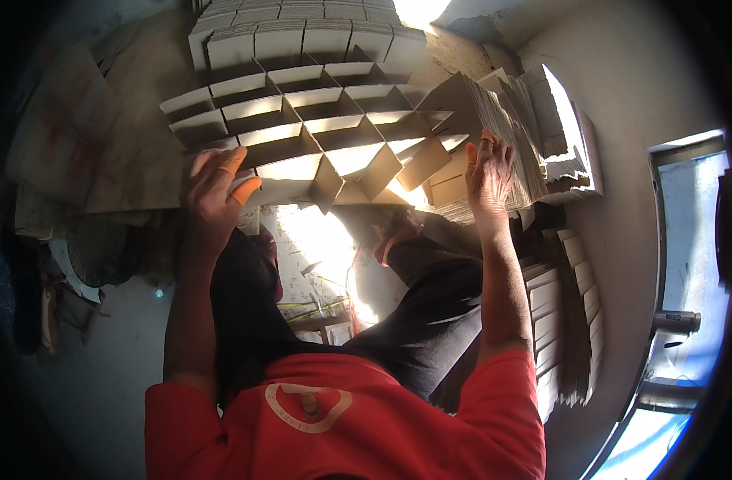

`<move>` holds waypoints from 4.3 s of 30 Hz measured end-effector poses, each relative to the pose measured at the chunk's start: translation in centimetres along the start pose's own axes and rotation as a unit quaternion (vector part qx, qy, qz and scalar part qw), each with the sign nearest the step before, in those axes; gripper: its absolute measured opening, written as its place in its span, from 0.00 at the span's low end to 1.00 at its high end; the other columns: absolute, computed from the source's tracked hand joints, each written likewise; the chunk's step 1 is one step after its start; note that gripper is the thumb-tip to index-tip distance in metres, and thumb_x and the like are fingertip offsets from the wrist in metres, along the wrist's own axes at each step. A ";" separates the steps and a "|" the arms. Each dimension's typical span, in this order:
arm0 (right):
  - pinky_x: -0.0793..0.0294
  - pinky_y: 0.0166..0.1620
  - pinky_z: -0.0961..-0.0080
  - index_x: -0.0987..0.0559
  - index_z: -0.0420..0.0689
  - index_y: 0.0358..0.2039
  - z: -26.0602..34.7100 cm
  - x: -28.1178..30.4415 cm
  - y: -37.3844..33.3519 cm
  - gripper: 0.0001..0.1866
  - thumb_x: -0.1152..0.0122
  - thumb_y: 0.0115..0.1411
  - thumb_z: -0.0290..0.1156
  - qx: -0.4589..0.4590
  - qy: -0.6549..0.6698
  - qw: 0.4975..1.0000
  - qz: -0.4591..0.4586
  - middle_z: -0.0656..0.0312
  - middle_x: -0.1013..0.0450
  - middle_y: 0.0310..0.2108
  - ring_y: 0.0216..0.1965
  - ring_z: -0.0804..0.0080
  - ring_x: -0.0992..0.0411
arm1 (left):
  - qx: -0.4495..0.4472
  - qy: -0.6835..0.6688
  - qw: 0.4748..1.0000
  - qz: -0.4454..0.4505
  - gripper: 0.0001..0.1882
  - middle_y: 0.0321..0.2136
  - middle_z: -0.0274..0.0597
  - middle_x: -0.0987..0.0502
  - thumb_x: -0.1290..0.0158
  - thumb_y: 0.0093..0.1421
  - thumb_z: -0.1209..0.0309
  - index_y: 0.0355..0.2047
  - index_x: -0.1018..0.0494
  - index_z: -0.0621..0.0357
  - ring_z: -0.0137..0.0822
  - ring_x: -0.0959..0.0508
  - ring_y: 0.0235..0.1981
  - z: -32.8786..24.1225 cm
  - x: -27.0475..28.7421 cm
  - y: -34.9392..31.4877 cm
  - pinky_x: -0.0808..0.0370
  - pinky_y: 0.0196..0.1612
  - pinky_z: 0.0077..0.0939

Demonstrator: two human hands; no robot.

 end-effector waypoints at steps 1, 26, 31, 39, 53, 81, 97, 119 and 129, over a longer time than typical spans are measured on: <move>0.30 0.41 0.60 0.32 0.42 0.49 -1.0 -0.9 -0.7 0.21 0.43 0.57 0.35 -0.026 -0.042 0.997 0.054 0.55 0.33 0.42 0.44 0.57 0.34 | 0.000 0.020 1.000 -0.003 0.22 0.37 0.46 0.23 0.36 0.44 0.74 0.42 0.24 0.64 0.43 0.26 0.43 0.3 0.3 -0.4 0.29 0.46 0.34; 0.32 0.36 0.55 0.26 0.45 0.31 -4.4 -0.7 1.6 0.12 0.49 0.61 0.41 -0.193 0.125 0.973 0.021 0.48 0.25 0.28 0.34 0.46 0.27 | 0.072 0.034 0.996 -0.046 0.21 0.37 0.44 0.24 0.36 0.45 0.69 0.41 0.24 0.61 0.41 0.29 0.44 2.2 1.5 -2.4 0.35 0.49 0.33; 0.30 0.36 0.54 0.25 0.45 0.34 -4.4 0.9 2.6 0.12 0.50 0.62 0.40 -0.232 0.135 0.963 -0.037 0.48 0.23 0.29 0.33 0.48 0.25 | 0.089 0.019 0.994 -0.054 0.22 0.38 0.44 0.24 0.36 0.44 0.69 0.41 0.24 0.61 0.41 0.29 0.44 2.5 1.4 -2.6 0.35 0.49 0.34; 0.29 0.26 0.66 0.25 0.39 0.32 -5.0 5.4 6.2 0.16 0.42 0.59 0.41 -0.220 0.167 0.936 -0.218 0.53 0.24 0.23 0.23 0.60 0.25 | 0.146 -0.035 0.988 -0.024 0.21 0.39 0.44 0.25 0.37 0.45 0.74 0.42 0.24 0.63 0.39 0.28 0.44 2.0 1.8 -2.6 0.32 0.49 0.29; 0.39 0.24 0.88 0.26 0.35 0.26 16.3 11.1 7.6 0.08 0.35 0.48 0.22 0.067 0.561 0.825 0.009 0.64 0.24 0.24 0.20 0.88 0.45 | 0.135 -0.091 0.987 -0.012 0.09 0.29 0.43 0.23 0.43 0.48 0.80 0.32 0.22 0.62 0.37 0.25 0.34 3.8 1.1 -3.4 0.29 0.40 0.26; 0.44 0.18 0.88 0.26 0.35 0.50 21.4 12.0 7.3 0.21 0.39 0.53 0.18 0.091 0.562 0.819 0.064 0.73 0.34 0.20 0.18 0.91 0.43 | 0.131 -0.120 0.983 -0.051 0.08 0.25 0.44 0.24 0.41 0.44 0.80 0.27 0.24 0.61 0.43 0.25 0.30 4.2 0.4 -3.0 0.28 0.35 0.32; 0.28 0.36 0.80 0.24 0.34 0.42 21.9 12.1 7.8 0.15 0.40 0.52 0.18 0.117 0.522 0.840 0.088 0.51 0.24 0.28 0.28 0.70 0.26 | 0.178 -0.136 0.974 -0.009 0.10 0.27 0.44 0.24 0.42 0.47 0.80 0.32 0.23 0.62 0.40 0.25 0.33 4.5 0.2 -3.2 0.29 0.39 0.29; 0.29 0.30 0.78 0.25 0.34 0.43 24.5 8.7 6.4 0.14 0.44 0.54 0.20 0.270 0.495 0.820 0.101 0.47 0.26 0.24 0.23 0.62 0.26 | 0.157 -0.136 0.978 0.001 0.10 0.29 0.46 0.23 0.43 0.48 0.81 0.33 0.24 0.63 0.39 0.23 0.34 4.6 -0.3 -2.8 0.27 0.39 0.28; 0.23 0.32 0.70 0.21 0.35 0.26 25.9 10.0 5.6 0.06 0.40 0.46 0.23 0.295 0.356 0.876 0.140 0.50 0.25 0.27 0.34 0.60 0.23 | 0.309 -0.192 0.931 0.034 0.13 0.36 0.39 0.21 0.43 0.54 0.72 0.40 0.23 0.62 0.29 0.26 0.37 7.2 0.2 -4.4 0.29 0.42 0.23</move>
Point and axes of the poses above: each hand's wrist, its own y-axis towards the middle knuckle, its own x-axis out of the back of the hand, z = x × y, the point moved 1 cm from there along y, towards the middle knuckle
